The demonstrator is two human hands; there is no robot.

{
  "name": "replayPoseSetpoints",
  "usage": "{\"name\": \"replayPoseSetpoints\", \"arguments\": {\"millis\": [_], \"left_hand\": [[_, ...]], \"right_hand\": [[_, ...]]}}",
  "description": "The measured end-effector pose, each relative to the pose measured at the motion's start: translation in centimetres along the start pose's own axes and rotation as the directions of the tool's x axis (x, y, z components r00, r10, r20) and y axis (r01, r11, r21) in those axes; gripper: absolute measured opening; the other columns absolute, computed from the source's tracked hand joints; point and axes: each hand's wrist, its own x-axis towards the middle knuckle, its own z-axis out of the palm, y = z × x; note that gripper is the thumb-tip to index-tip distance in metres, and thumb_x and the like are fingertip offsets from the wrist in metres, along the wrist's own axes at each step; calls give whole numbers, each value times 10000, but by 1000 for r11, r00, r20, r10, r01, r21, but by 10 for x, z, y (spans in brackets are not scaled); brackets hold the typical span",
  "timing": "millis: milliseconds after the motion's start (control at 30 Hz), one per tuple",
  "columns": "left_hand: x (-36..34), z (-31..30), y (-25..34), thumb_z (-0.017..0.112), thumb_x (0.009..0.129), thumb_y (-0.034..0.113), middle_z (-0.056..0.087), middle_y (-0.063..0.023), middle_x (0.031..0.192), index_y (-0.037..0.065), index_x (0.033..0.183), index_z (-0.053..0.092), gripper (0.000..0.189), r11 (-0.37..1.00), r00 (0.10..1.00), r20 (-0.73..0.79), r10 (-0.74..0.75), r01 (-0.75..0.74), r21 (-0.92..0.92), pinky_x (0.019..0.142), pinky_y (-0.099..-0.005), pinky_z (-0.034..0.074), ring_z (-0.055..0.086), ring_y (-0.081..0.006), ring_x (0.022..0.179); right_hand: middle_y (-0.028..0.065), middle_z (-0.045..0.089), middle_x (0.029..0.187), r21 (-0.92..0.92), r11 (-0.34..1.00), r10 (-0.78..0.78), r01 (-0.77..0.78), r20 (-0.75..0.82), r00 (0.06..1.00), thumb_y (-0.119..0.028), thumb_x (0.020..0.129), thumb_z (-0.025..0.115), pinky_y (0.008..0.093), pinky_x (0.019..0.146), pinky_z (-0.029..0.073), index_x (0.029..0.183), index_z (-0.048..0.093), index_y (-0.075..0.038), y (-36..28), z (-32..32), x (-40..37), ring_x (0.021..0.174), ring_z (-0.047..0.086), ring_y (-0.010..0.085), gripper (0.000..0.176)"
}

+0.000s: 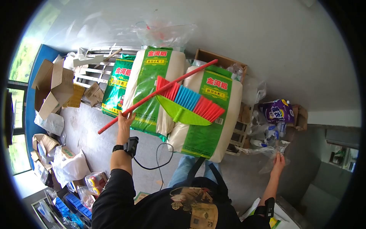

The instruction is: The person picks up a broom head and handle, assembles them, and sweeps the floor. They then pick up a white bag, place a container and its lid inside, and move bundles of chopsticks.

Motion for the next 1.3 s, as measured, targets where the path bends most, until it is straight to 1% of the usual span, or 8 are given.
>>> {"name": "replayPoseSetpoints", "arguments": {"millis": [267, 533, 667, 800, 1033, 1100, 1233, 1300], "left_hand": [[21, -2, 1, 470, 872, 387, 528, -107, 958, 65, 984, 449, 341, 999, 1000, -20, -24, 24, -39, 835, -536, 416, 493, -322, 966], [22, 0, 10, 530, 831, 287, 507, -85, 1033, 90, 863, 455, 213, 1000, 997, -76, 15, -14, 15, 814, -482, 447, 513, -292, 989], [21, 23, 12, 506, 826, 221, 465, -83, 938, 67, 1035, 416, 275, 888, 955, -145, 259, -177, 424, 636, -379, 456, 532, -234, 829], [11, 40, 1, 511, 802, 179, 462, -72, 931, 89, 1009, 444, 236, 834, 954, 24, 300, -274, 479, 606, -361, 436, 534, -232, 767], [-39, 32, -54, 504, 828, 202, 547, -75, 980, 117, 1115, 487, 300, 653, 954, 264, -139, -112, 749, 597, -313, 459, 570, -203, 761], [-58, 19, -73, 504, 831, 245, 570, -68, 969, 103, 1118, 494, 320, 485, 916, 306, -261, -150, 862, 628, -304, 465, 582, -187, 787], [-109, 13, -108, 512, 829, 276, 593, -50, 946, 94, 1100, 524, 326, 92, 794, 233, -561, -220, 971, 650, -287, 456, 576, -150, 781], [-126, 11, -122, 501, 839, 298, 592, -51, 968, 91, 1114, 519, 345, -42, 731, 196, -654, -293, 955, 681, -296, 457, 574, -153, 812]], "right_hand": [[-93, 430, 664, -54, 998, -22, 23, 19, 1000, -242, 850, 569, 152, 526, 290, 765, 533, -151, -13, 17, -7, 598, 382, -4, 131], [-91, 488, 734, -56, 998, -21, 25, 76, 997, -245, 845, 572, 148, 565, 328, 905, 594, -127, -13, 31, -3, 638, 418, -2, 134], [-92, 487, 725, -40, 999, -5, 6, 18, 1000, -246, 846, 571, 150, 565, 329, 911, 595, -123, -10, 28, 0, 631, 418, 3, 140], [-63, 476, 726, -26, 1000, 0, 0, -1, 1000, -222, 858, 555, 165, 612, 368, 897, 577, -98, -6, 15, -5, 671, 438, 20, 132], [-57, 463, 694, -168, 985, -30, 25, -30, 999, -195, 849, 559, 168, 597, 340, 945, 592, -74, 4, 22, -5, 642, 423, 47, 158], [-53, 471, 700, -83, 988, -127, 131, 55, 990, -177, 841, 563, 198, 618, 368, 965, 606, -71, 22, 13, 7, 651, 445, 71, 169], [9, 564, 775, -397, 839, -451, 371, -128, 883, -156, 815, 592, 245, 671, 410, 937, 622, -26, 27, 21, 24, 714, 506, 118, 181], [31, 584, 780, -409, 860, -389, 303, -142, 910, -159, 809, 601, 244, 663, 413, 917, 625, -13, 19, 21, 27, 715, 519, 118, 184]]}}
